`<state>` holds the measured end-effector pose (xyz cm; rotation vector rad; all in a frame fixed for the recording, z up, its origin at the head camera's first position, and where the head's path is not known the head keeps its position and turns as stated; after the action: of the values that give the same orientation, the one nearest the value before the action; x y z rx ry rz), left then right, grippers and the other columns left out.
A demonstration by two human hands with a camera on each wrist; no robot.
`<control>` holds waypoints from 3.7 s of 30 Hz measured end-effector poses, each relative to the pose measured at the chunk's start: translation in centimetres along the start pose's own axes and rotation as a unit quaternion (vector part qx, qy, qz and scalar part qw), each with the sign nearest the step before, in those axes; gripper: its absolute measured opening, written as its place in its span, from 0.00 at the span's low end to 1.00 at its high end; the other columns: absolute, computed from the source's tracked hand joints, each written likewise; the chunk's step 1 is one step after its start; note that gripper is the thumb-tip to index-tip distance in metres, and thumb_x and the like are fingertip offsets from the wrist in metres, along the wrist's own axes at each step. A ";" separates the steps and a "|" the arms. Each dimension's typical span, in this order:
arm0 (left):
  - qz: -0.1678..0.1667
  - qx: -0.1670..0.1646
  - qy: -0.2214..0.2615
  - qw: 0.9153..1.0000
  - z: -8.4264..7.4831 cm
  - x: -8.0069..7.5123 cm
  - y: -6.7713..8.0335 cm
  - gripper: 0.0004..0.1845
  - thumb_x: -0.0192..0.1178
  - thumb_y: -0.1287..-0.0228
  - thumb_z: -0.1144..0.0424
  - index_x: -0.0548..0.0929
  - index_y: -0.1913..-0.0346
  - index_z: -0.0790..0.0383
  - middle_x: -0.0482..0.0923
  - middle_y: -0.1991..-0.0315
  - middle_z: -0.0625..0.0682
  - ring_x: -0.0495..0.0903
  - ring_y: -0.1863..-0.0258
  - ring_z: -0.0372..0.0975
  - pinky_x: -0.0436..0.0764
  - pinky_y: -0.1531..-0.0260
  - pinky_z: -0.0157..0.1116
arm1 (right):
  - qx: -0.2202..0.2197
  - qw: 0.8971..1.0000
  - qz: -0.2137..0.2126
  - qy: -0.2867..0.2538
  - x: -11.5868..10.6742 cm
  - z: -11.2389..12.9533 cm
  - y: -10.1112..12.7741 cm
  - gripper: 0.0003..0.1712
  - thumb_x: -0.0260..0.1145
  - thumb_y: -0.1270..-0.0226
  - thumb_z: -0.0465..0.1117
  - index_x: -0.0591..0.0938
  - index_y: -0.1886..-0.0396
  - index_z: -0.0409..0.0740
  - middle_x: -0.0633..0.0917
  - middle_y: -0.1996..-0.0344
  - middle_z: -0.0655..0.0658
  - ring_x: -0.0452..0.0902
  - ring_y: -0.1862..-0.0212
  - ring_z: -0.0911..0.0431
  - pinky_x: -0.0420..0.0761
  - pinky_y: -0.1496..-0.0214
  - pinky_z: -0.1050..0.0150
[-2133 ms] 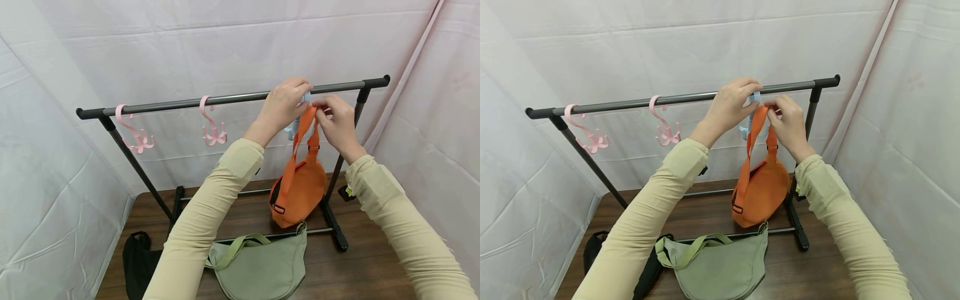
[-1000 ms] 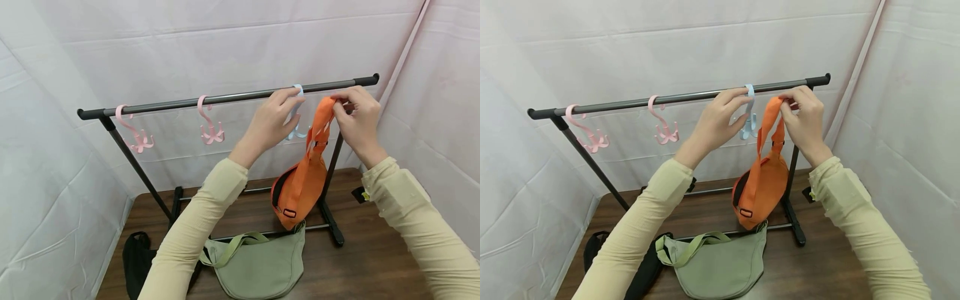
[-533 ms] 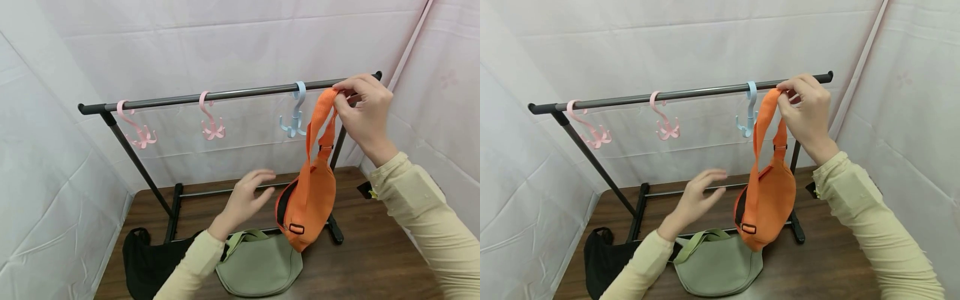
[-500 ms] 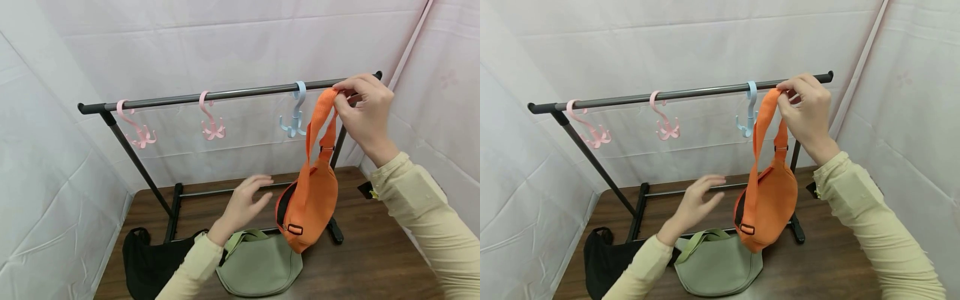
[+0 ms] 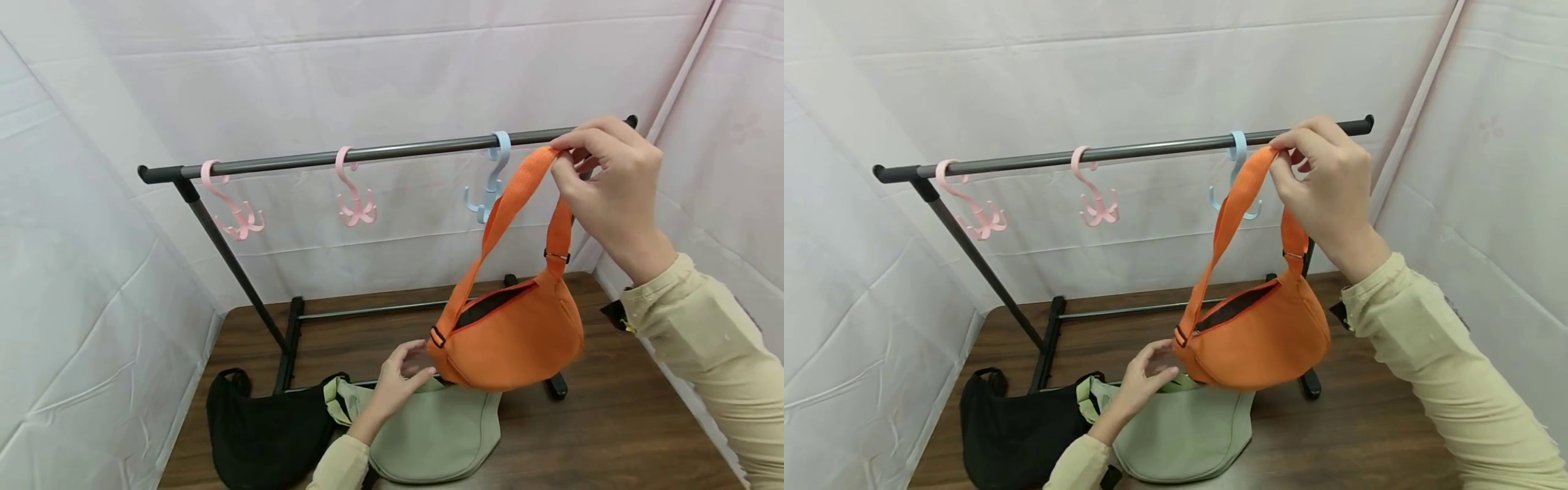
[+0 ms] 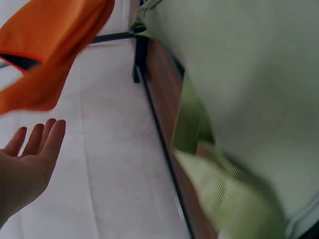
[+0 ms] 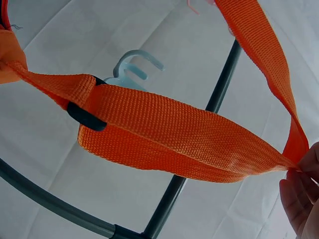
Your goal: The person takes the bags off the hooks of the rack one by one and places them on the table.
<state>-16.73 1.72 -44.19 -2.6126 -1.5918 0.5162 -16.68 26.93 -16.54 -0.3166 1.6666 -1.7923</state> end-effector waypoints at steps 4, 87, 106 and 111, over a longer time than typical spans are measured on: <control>-0.030 -0.024 0.027 0.999 0.9 1.1 -0.3 0.27 0.61 0.43 0.67 0.66 0.41 0.69 0.69 0.47 0.64 0.69 0.46 0.55 0.71 0.50 0.51 | 0.003 1.000 -0.003 0.009 0.1 0.5 0.0 0.11 0.55 0.47 0.27 0.84 0.73 0.29 0.80 0.75 0.37 0.69 0.73 0.69 0.70 0.69 0.83; -0.239 0.228 -0.031 0.943 -1.5 1.0 1.4 0.13 0.62 0.58 0.85 0.75 0.67 0.73 0.77 0.73 0.61 0.81 0.76 0.42 0.81 0.78 0.31 | 0.136 0.970 0.182 0.090 1.7 -9.6 11.7 0.10 0.57 0.46 0.26 0.82 0.64 0.33 0.79 0.68 0.37 0.71 0.64 0.47 0.70 0.65 0.59; -0.275 0.226 -0.029 0.934 -2.6 -0.6 1.8 0.14 0.61 0.58 0.86 0.75 0.66 0.74 0.77 0.71 0.63 0.81 0.75 0.42 0.80 0.77 0.30 | 0.481 0.838 -0.085 -0.245 -4.2 -11.8 24.7 0.14 0.59 0.44 0.22 0.80 0.58 0.34 0.83 0.69 0.52 0.77 0.66 0.65 0.75 0.66 0.79; -0.282 0.231 -0.016 0.931 -2.6 -1.0 1.7 0.13 0.61 0.58 0.86 0.75 0.66 0.75 0.77 0.71 0.64 0.81 0.74 0.40 0.80 0.78 0.30 | 0.454 0.813 -0.036 -0.364 -3.1 -11.7 27.9 0.16 0.58 0.40 0.27 0.75 0.51 0.30 0.82 0.64 0.49 0.79 0.61 0.63 0.78 0.61 0.74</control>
<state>-14.93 0.44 -41.84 -1.7189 -1.8419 0.7668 -12.92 38.99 -44.18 -0.5270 0.1970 -1.9436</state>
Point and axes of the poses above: each hand's wrist, its own y-axis away from the middle knuckle, its own x-axis out of the palm, z = x × y, the point moved 2 cm from there along -y, towards the middle knuckle
